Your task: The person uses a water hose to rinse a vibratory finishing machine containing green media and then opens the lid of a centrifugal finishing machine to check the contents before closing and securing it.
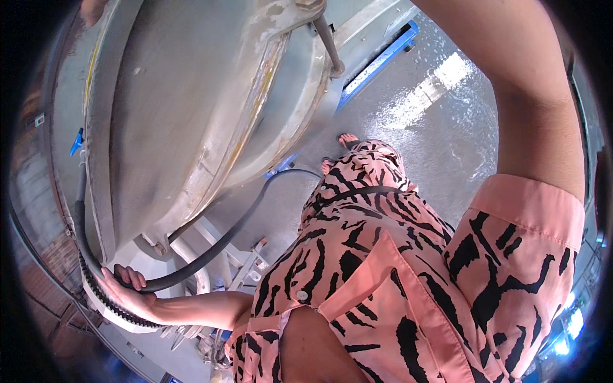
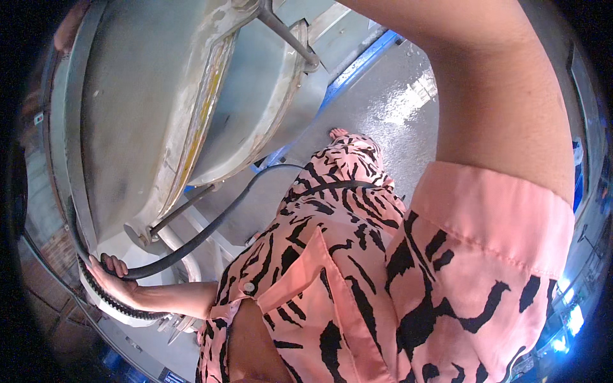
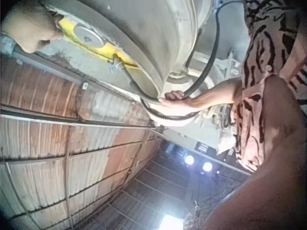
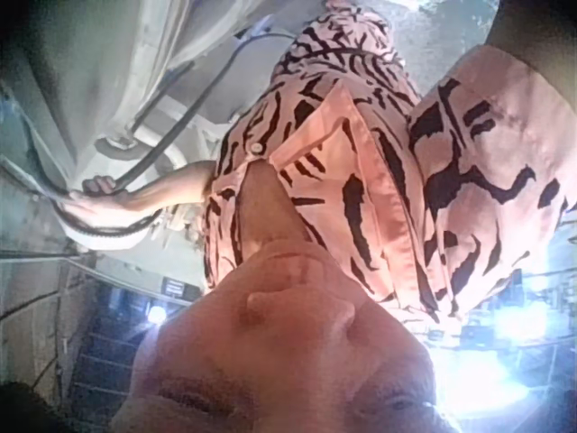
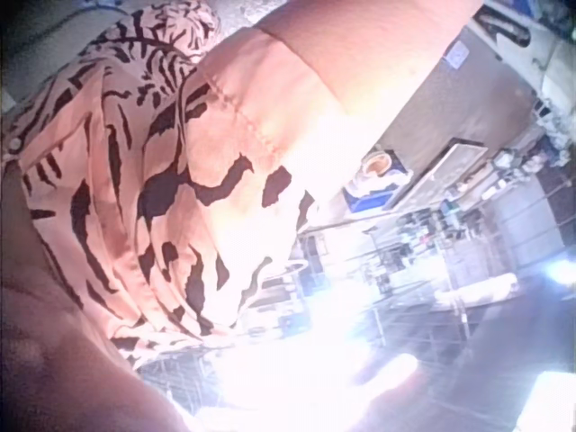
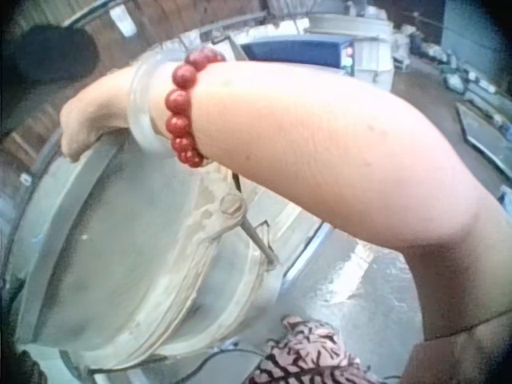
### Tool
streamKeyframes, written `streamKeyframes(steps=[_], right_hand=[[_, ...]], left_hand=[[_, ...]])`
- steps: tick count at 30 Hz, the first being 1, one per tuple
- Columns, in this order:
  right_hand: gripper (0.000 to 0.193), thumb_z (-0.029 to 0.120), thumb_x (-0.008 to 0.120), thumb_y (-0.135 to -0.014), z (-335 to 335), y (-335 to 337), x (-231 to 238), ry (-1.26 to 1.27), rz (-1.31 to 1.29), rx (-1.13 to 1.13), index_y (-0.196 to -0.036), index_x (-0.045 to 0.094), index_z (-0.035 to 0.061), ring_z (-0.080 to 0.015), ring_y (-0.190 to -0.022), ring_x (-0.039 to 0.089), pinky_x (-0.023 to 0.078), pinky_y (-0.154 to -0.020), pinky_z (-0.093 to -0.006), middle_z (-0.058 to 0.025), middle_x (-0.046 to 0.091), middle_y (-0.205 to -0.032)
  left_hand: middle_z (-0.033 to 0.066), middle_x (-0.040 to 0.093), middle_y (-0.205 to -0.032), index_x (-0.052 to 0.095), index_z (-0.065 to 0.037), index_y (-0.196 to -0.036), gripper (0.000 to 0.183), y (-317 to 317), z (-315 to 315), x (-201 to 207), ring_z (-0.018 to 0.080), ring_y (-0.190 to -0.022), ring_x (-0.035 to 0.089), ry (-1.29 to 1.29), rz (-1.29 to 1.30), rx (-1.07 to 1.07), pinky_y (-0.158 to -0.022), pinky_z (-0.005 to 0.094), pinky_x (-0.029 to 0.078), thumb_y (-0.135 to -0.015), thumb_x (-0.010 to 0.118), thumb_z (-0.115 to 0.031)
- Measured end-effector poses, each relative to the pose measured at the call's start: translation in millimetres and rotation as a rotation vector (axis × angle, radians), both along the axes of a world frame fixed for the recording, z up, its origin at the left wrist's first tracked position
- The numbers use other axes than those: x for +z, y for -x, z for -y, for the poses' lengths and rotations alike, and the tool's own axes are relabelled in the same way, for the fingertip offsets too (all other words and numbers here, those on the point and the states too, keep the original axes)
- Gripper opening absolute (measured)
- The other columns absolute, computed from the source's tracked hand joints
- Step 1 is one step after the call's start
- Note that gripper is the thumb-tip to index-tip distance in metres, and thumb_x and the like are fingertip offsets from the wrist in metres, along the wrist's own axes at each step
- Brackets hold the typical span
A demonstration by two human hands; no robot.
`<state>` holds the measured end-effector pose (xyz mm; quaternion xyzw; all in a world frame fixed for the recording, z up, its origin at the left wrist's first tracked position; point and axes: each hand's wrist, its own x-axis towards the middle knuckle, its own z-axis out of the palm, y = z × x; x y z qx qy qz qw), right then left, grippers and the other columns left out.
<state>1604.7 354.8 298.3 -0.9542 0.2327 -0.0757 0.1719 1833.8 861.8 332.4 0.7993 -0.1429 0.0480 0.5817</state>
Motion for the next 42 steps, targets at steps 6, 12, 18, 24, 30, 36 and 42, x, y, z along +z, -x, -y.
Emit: streamKeyframes(steps=[6,12,18,24,30,36,42], right_hand=[[0.043,0.028,0.058,-0.086,16,-2,-39,-0.036,-0.097,0.025,-0.121,0.055,0.0025,-0.0175,-0.081,0.061,0.049,-0.072,-0.0289,-0.0096,0.066,-0.092],[0.044,0.028,0.057,-0.087,9,-20,-57,-0.064,-0.156,0.031,-0.123,0.053,0.003,-0.0167,-0.083,0.061,0.048,-0.073,-0.0284,-0.0091,0.065,-0.093],[0.045,0.027,0.057,-0.088,-1,-38,-50,-0.049,-0.166,0.056,-0.125,0.051,0.0034,-0.0159,-0.084,0.06,0.048,-0.073,-0.028,-0.0086,0.064,-0.094],[0.045,0.027,0.056,-0.089,-28,-77,-22,0.037,-0.205,0.125,-0.127,0.05,0.0039,-0.015,-0.085,0.059,0.048,-0.074,-0.0276,-0.0081,0.064,-0.095],[0.046,0.027,0.055,-0.09,-67,-122,13,0.143,-0.265,0.217,-0.129,0.048,0.0043,-0.0142,-0.087,0.059,0.047,-0.075,-0.0272,-0.0076,0.063,-0.096],[0.047,0.027,0.054,-0.091,-106,-174,44,0.198,-0.294,0.329,-0.131,0.047,0.0048,-0.0134,-0.088,0.058,0.047,-0.076,-0.0267,-0.0071,0.063,-0.097],[0.048,0.027,0.053,-0.092,-141,-199,113,0.253,-0.389,0.321,-0.133,0.045,0.0052,-0.0126,-0.089,0.057,0.046,-0.077,-0.0263,-0.0067,0.062,-0.098]], left_hand=[[-0.0005,0.031,-0.058,0.04,-0.011,-0.116,0.029,3,-9,1,0.0058,-0.04,0.026,-0.009,0.0,0.03,-0.033,0.0193,0.021,-0.093,0.054,-0.024],[-0.0009,0.028,-0.056,0.037,-0.011,-0.08,0.024,-4,-7,-1,0.006,-0.038,0.023,-0.05,0.017,0.01,-0.032,0.0198,0.02,-0.094,0.052,-0.023],[-0.0012,0.03,-0.057,0.041,-0.011,-0.091,0.016,-3,-10,0,0.0056,-0.039,0.025,-0.031,-0.045,0.031,-0.033,0.0201,0.02,-0.095,0.051,-0.024],[-0.0016,0.035,-0.058,0.046,-0.012,-0.093,0.016,4,-2,-2,0.0054,-0.041,0.028,0.066,-0.045,0.004,-0.036,0.0206,0.022,-0.092,0.057,-0.024],[-0.002,0.039,-0.06,0.047,-0.009,-0.085,0.016,23,11,-9,0.0042,-0.043,0.03,0.173,-0.087,-0.097,-0.039,0.0192,0.022,-0.09,0.059,-0.019],[-0.0013,0.04,-0.061,0.052,0.002,-0.099,0.019,16,-1,-27,0.0034,-0.04,0.032,0.371,-0.072,-0.416,-0.035,0.018,0.024,-0.087,0.062,-0.009],[-0.0011,0.038,-0.062,0.039,0.007,-0.13,0.049,21,-23,12,0.0024,-0.035,0.027,0.396,-0.098,-0.447,-0.029,0.0181,0.02,-0.089,0.057,-0.013]])
